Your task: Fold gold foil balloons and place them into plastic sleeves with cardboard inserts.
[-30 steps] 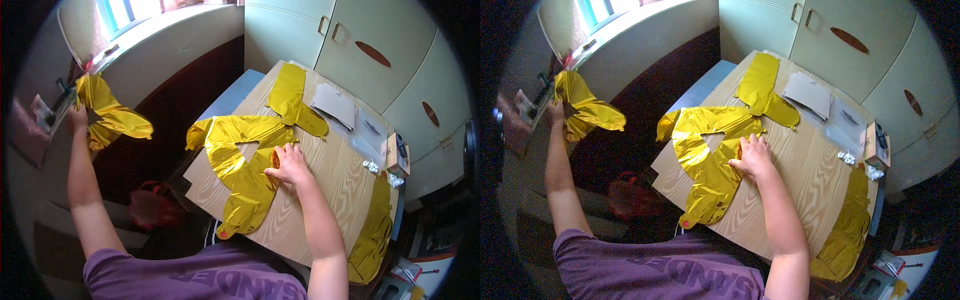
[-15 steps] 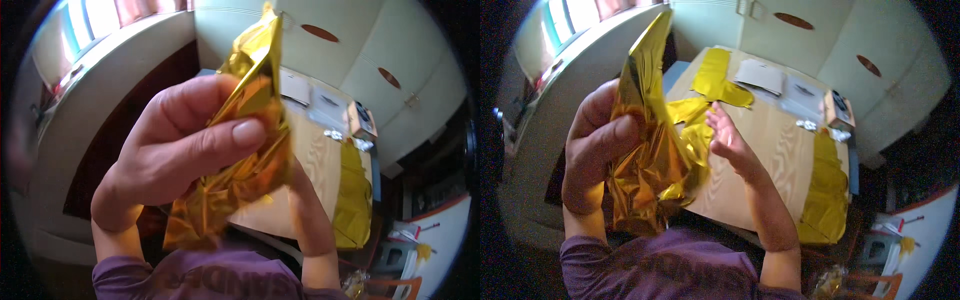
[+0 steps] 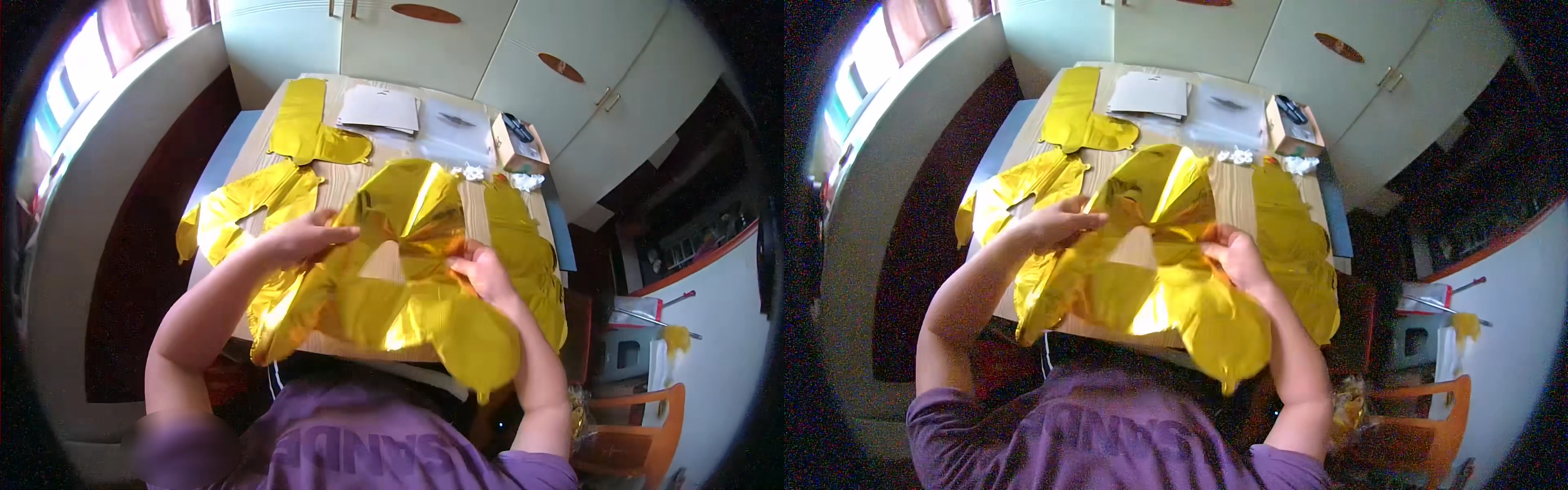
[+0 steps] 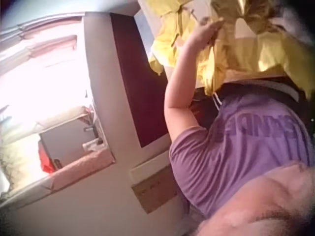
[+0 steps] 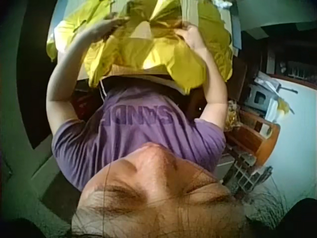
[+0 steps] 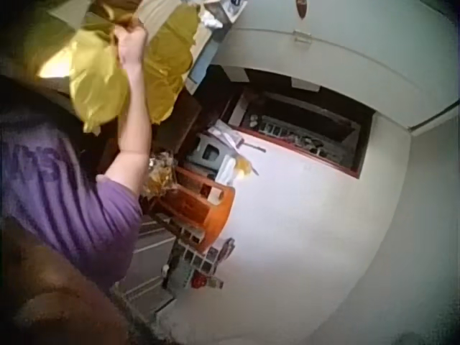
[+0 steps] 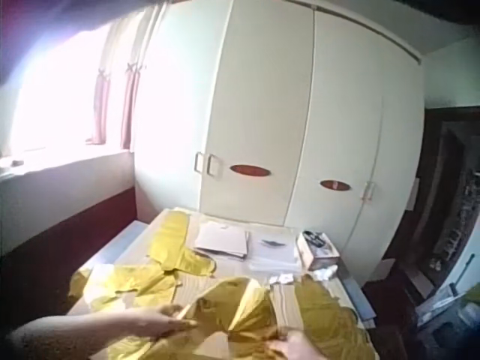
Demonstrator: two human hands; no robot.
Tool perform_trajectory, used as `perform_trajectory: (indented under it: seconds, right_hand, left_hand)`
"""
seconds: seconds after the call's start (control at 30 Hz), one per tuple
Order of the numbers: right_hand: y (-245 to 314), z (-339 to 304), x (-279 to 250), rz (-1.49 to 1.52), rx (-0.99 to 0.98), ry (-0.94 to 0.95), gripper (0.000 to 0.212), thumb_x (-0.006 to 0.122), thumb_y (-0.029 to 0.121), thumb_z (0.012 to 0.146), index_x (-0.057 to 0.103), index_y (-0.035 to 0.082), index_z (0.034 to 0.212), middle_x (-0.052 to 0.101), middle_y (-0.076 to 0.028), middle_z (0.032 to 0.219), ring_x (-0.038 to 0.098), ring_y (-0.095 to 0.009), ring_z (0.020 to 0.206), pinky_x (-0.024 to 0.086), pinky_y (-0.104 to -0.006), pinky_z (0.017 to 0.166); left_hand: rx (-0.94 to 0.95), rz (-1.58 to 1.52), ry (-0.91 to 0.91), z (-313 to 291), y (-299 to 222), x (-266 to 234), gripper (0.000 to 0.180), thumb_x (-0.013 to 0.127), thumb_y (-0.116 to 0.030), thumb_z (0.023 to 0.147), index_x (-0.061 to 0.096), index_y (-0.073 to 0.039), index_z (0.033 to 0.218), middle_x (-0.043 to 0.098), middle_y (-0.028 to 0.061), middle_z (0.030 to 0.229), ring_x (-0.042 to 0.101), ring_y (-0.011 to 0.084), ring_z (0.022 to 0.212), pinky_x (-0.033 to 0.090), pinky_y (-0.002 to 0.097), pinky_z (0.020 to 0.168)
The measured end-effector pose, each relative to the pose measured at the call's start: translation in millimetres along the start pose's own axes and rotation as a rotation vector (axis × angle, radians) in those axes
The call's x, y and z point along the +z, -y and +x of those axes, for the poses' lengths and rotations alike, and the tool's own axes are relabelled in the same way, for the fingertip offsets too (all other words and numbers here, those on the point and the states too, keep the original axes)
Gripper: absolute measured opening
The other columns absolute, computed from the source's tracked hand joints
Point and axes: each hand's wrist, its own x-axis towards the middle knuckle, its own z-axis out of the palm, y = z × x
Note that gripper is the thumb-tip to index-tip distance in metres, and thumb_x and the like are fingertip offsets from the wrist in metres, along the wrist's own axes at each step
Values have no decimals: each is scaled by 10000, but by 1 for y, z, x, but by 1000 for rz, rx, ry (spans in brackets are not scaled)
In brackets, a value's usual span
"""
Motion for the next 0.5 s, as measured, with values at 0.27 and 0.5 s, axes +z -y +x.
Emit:
perform_trajectory:
  seconds: [0.27, 0.5]
  right_hand:
    - [-64, 18, -15, -801, -361, -398, 457, 752, 115, 822, 575, 35, 1236, 692, -193, 971, 678, -357, 880, 534, -426, 761]
    - [-62, 9, -6, -1042, -519, -382, 393, 684, 93, 868, 571, 61, 1243, 598, -137, 1074, 619, -353, 953, 512, -426, 827]
  left_hand:
    - [-69, 457, 66, 10, 62, -37, 508, 719, -71, 837, 547, 18, 1307, 738, 177, 927, 724, 224, 806, 569, 343, 672]
    - [824, 947, -200, 54, 50, 38, 579, 722, -300, 860, 550, -58, 1358, 549, 201, 1357, 486, 381, 1288, 405, 491, 1067]
